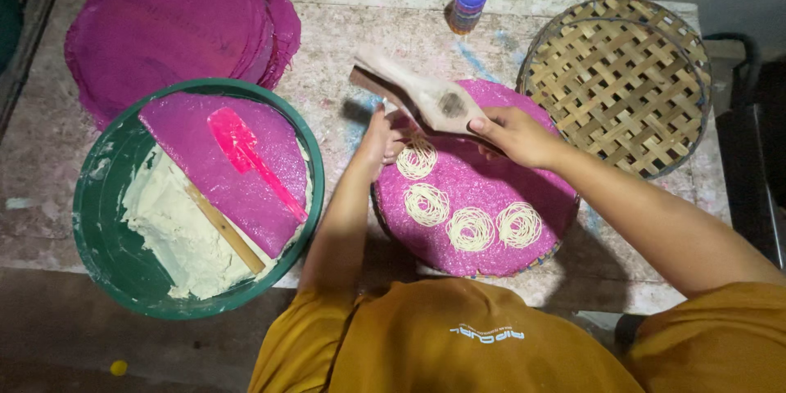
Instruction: The person repeatedly scoops dough from a green basin, loads it into a handheld extruder, and presses thin strands onto pink circular mats in spiral shapes. The person fills multiple mats with noodle spirals and places a pink cloth over a completed mat.
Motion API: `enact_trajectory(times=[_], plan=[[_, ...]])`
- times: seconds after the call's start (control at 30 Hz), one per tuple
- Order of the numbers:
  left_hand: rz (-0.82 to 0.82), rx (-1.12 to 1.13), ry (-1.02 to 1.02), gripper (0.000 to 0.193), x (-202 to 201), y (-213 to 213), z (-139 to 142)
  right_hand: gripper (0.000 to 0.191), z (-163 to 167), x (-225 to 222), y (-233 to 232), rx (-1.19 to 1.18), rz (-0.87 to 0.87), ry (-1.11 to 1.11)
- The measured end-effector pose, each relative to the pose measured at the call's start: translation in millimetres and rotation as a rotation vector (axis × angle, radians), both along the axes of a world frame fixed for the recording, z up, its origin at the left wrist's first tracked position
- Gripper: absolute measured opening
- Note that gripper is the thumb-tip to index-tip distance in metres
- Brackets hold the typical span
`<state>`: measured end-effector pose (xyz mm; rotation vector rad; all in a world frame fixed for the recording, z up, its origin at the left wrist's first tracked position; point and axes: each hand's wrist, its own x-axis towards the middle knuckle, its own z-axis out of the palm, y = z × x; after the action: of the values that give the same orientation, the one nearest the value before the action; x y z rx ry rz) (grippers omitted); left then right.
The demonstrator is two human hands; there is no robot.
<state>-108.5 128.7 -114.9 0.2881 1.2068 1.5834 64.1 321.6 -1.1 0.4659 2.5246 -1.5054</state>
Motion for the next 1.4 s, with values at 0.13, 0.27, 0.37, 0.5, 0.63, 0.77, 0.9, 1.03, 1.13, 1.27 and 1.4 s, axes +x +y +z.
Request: enact_trajectory(times=[0.13, 0.27, 0.37, 0.5, 0.63, 0.77, 0.9, 1.03, 1.13, 1.27, 1.4], plan=[[0.061, -0.223, 1.087, 0.058, 23, -24, -14, 0.06, -5, 4, 4, 0.108, -0.085, 0.038], [0.053, -0.322, 1.531, 0.071, 48, -60, -1, 0.06, -13, 30, 24, 0.089, -0.167, 0.044], [0.17, -0.216, 1.593, 0.059, 49, -68, 16, 0.059, -20, 57, 37, -0.097, -0.152, 0.186], [0.311, 0.555, 0.538, 0.062, 41, -21, 38, 0.064, -24, 87, 37, -0.261, -0.013, 0.009], [0.224, 0.78, -0.593, 0.074, 52, 33, 47, 0.065, -10, 116, 32, -0.515, -0.095, -0.409], [0.087, 1.132, -0.629, 0.047, 66, 62, 36, 0.086, 6, 126, 33, -0.163, -0.056, -0.416], [0.107, 1.168, -0.602, 0.044, 51, 67, 19, 0.071, -4, 116, 9, 0.209, -0.1, -0.25], [0.1, 1.161, -0.59, 0.043, 54, 65, 8, 0.071, -6, 118, -5, 0.197, -0.077, -0.164], [0.204, 1.104, -0.621, 0.041, 70, 74, 8, 0.069, 10, 122, 9, 0.239, -0.088, -0.381], [0.185, 1.146, -0.591, 0.039, 63, 86, 23, 0.065, 18, 115, 13, 0.265, -0.168, -0.272], [0.12, 1.141, -0.549, 0.041, 41, 76, 29, 0.063, 8, 107, -5, 0.175, -0.15, -0.207]])
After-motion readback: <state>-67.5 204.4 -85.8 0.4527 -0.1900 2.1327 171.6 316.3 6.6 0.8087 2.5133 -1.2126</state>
